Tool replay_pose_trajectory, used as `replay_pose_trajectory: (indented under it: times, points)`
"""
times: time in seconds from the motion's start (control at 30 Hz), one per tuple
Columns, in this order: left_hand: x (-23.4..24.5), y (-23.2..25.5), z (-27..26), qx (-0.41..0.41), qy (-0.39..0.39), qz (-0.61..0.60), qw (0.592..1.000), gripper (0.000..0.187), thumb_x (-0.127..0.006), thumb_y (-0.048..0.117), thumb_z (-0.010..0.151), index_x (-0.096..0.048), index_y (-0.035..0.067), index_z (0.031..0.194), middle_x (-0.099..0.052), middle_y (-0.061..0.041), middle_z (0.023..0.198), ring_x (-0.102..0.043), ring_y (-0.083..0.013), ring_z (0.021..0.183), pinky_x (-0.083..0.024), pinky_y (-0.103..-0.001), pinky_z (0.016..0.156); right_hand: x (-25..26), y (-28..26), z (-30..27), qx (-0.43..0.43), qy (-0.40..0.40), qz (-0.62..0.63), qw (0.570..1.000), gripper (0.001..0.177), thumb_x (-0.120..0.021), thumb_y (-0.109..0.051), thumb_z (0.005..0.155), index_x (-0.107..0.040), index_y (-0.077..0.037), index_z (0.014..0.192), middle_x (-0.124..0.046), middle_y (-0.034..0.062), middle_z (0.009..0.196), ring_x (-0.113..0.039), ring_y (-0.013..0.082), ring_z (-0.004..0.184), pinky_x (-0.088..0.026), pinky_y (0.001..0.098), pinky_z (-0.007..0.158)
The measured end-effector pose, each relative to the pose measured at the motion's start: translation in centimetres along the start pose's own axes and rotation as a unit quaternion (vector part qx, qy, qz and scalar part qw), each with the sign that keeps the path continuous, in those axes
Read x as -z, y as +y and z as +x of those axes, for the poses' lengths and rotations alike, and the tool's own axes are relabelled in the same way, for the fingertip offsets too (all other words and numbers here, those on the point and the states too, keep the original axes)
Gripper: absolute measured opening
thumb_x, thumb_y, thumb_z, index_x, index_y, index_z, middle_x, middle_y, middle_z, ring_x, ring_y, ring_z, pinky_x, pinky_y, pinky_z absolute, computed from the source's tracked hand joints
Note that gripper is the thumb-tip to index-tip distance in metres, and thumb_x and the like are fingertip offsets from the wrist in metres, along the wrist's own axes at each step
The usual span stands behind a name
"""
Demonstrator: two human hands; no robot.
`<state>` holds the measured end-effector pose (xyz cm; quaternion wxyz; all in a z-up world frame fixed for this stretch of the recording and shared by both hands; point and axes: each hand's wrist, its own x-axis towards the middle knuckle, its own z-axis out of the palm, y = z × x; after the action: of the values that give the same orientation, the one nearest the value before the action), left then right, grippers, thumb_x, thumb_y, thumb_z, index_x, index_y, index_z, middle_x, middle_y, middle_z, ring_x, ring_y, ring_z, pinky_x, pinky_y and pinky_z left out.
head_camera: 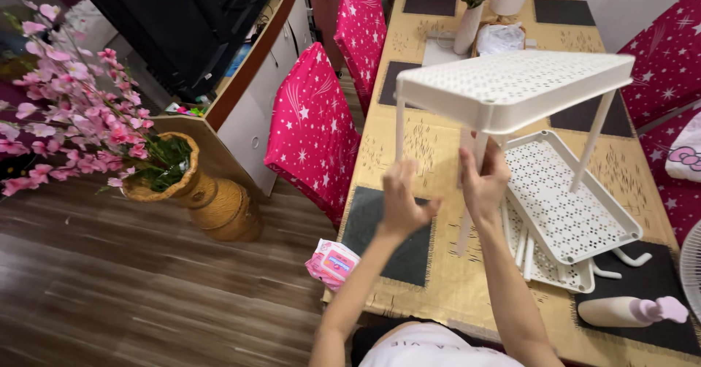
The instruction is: The person disassembles a white plastic three-tier storage rack on a dining table. They remove the handles, detach the trays from the frame, and separate the legs from the tray supports, leaving the components in pieces on the table.
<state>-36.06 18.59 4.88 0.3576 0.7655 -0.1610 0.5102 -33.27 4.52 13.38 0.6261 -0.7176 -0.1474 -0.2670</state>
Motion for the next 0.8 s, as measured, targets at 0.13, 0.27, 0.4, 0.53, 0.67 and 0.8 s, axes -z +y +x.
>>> replay_pose_trajectory:
  times: [0.13,0.27,0.4,0.53,0.67,0.8]
  points:
    - [2.9,-1.8,7.4,-0.075,-0.009,0.113,0.991,0.091,-0.072,0.062,0.091,-0.036,0.006,0.153,-0.040,-0.020,0.153,-0.040,-0.0382,0.144,-0.032,-0.058,0.116,0.3,-1.8,-2.1,-0.028,-0.030,-0.081,0.996,0.045,-0.072,-0.011,0.094,-0.051,0.006,0.130,-0.072,0.0121,0.080,-0.064,0.0107,0.063,-0.048,0.0280,0.052]
    - [4.5,-2.5,10.5,-0.116,-0.047,0.146,0.981,0.071,-0.080,0.044,0.079,-0.054,0.007,0.134,-0.060,-0.015,0.131,-0.059,-0.0311,0.122,-0.044,-0.052,0.104,0.1,-3.2,-3.6,0.077,-0.027,-0.166,0.983,0.027,-0.072,-0.010,0.099,-0.061,0.006,0.119,-0.069,0.0101,0.082,-0.063,0.0107,0.066,-0.050,0.0292,0.057]
    - [6.5,-2.8,9.3,-0.111,-0.030,0.170,0.979,0.038,-0.078,0.016,0.085,-0.063,0.007,0.119,-0.068,-0.008,0.104,-0.069,-0.0248,0.099,-0.055,-0.038,0.086,-0.6,-3.5,-5.0,0.085,-0.037,-0.229,0.969,0.020,-0.070,-0.012,0.102,-0.068,0.005,0.112,-0.053,0.0067,0.066,-0.047,0.0147,0.054,-0.039,0.0322,0.051]
    - [8.7,-3.7,8.2,-0.130,-0.003,0.177,0.976,0.024,-0.073,0.011,0.089,-0.064,0.006,0.111,-0.067,-0.007,0.095,-0.069,-0.0237,0.091,-0.056,-0.036,0.081,-2.5,-3.6,-7.3,-0.021,-0.089,-0.114,0.989,0.023,-0.066,-0.016,0.102,-0.070,0.003,0.116,-0.042,0.0013,0.056,-0.038,0.0100,0.048,-0.028,0.0315,0.045]
    - [10.3,-4.7,7.4,-0.137,0.000,0.168,0.976,0.021,-0.071,0.009,0.091,-0.063,0.007,0.110,-0.070,-0.006,0.099,-0.070,-0.0231,0.092,-0.056,-0.036,0.080,-2.9,-3.3,-8.8,-0.174,-0.161,0.134,0.962,0.030,-0.060,-0.022,0.103,-0.065,0.003,0.120,-0.047,-0.0043,0.058,-0.042,0.0046,0.043,-0.031,0.0258,0.038]
    - [10.8,-5.7,6.4,-0.127,0.001,0.123,0.984,0.020,-0.071,0.008,0.092,-0.062,0.006,0.110,-0.068,-0.006,0.097,-0.070,-0.0251,0.090,-0.057,-0.038,0.080,-3.3,-2.1,-10.3,-0.320,-0.261,0.552,0.724,0.038,-0.055,-0.026,0.107,-0.058,0.006,0.128,-0.038,-0.0040,0.061,-0.036,0.0043,0.043,-0.029,0.0227,0.036]
